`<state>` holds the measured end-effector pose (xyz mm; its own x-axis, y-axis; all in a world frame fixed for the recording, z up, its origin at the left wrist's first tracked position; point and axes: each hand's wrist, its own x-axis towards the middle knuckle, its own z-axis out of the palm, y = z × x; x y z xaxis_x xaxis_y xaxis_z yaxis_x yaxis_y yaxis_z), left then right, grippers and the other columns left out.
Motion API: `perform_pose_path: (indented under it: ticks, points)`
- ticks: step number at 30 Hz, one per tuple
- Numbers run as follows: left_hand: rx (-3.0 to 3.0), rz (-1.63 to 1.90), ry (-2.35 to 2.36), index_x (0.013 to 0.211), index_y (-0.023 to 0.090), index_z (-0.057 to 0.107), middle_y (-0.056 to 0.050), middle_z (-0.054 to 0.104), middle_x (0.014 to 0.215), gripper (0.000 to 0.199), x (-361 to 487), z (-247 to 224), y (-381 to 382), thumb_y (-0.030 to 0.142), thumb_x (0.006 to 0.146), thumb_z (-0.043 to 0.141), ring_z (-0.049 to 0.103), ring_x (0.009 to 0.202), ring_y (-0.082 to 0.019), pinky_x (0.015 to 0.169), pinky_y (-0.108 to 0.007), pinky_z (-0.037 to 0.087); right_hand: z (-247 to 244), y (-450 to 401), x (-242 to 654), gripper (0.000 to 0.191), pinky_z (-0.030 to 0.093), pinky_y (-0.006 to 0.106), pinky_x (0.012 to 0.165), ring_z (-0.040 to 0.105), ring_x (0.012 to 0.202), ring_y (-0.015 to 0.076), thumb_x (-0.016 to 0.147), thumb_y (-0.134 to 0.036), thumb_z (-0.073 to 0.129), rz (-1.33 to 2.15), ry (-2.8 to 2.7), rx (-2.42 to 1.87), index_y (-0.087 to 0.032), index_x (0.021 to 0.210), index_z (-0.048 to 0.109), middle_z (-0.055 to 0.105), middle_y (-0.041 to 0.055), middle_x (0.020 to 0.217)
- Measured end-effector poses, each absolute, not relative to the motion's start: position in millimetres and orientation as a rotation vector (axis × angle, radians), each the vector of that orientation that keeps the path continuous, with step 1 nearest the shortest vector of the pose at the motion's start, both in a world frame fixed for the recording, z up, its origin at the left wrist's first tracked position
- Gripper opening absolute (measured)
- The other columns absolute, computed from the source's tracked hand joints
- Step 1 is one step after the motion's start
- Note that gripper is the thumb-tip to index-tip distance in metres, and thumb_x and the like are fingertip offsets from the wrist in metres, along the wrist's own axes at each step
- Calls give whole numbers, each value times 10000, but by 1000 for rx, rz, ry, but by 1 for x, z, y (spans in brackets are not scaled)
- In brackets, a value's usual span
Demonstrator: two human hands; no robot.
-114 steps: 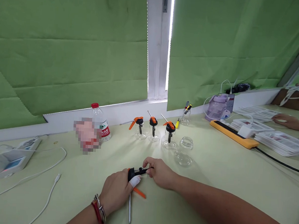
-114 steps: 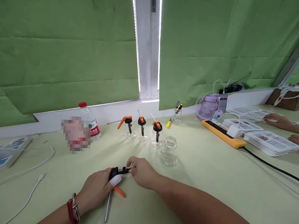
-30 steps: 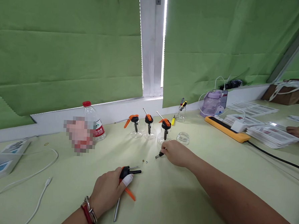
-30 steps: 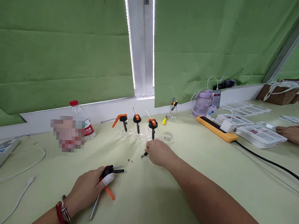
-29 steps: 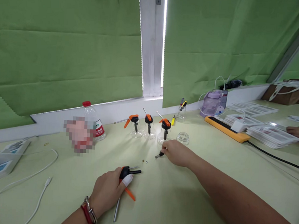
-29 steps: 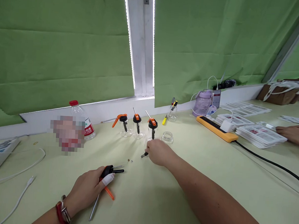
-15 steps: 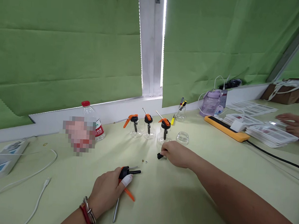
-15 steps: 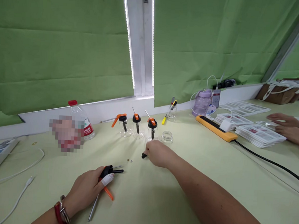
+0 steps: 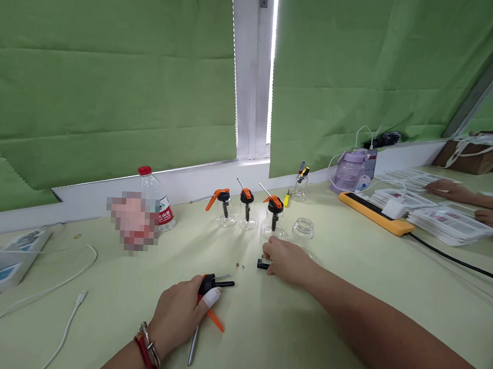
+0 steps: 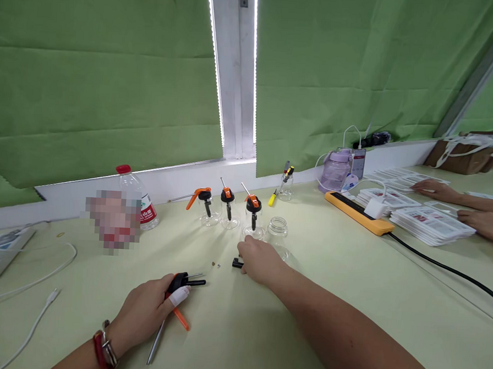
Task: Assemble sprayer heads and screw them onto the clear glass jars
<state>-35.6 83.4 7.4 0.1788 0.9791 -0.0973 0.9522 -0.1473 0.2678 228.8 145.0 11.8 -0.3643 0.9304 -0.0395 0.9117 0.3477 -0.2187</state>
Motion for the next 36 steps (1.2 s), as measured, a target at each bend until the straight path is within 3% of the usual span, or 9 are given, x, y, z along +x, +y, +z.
perform_pose_path:
  ticks: [13, 18, 21, 29, 33, 36]
  points:
    - [2201, 127, 1855, 784, 215, 509, -38, 645, 724, 398, -35, 9, 83, 546, 885, 310, 590, 653, -219, 537, -282, 290, -2, 152, 226, 191, 324, 247, 633, 574, 893, 196, 761, -159, 645, 419, -2475, -1532, -190, 949, 643, 618, 43, 962]
    - [2216, 125, 1873, 793, 216, 518, -36, 645, 715, 399, -34, 8, 82, 552, 878, 319, 589, 644, -219, 527, -279, 280, 1, 141, 214, 110, 310, 236, 608, 567, 759, 134, 833, -182, 553, 362, -2572, -1319, -205, 890, 644, 575, 22, 994]
    - [2215, 121, 1887, 791, 214, 521, -37, 643, 715, 395, -34, 8, 82, 552, 871, 333, 591, 640, -215, 523, -279, 273, -2, 135, 204, 156, 273, 239, 563, 525, 653, 103, 869, -178, 487, 267, -2659, -1266, -186, 806, 630, 549, 24, 959]
    - [2217, 154, 1867, 765, 223, 502, -23, 631, 688, 388, -35, 6, 82, 562, 867, 344, 577, 620, -207, 513, -274, 249, -9, 138, 196, 169, 221, 265, 519, 505, 632, 120, 836, -101, 461, 70, -2722, -1402, -165, 773, 605, 535, 48, 904]
    - [2221, 167, 1874, 766, 219, 498, -23, 631, 693, 375, -36, 5, 81, 553, 865, 359, 572, 613, -202, 512, -271, 253, 2, 128, 190, 190, 279, 254, 554, 539, 688, 130, 906, -215, 429, 151, -2633, -1351, -173, 873, 612, 548, 57, 957]
    - [2237, 211, 1841, 765, 219, 490, -14, 621, 674, 365, -37, 5, 80, 547, 868, 366, 556, 596, -193, 516, -268, 269, 12, 117, 185, 246, 326, 237, 602, 543, 730, 136, 934, -281, 393, 362, -2569, -1225, -179, 827, 589, 565, 41, 894]
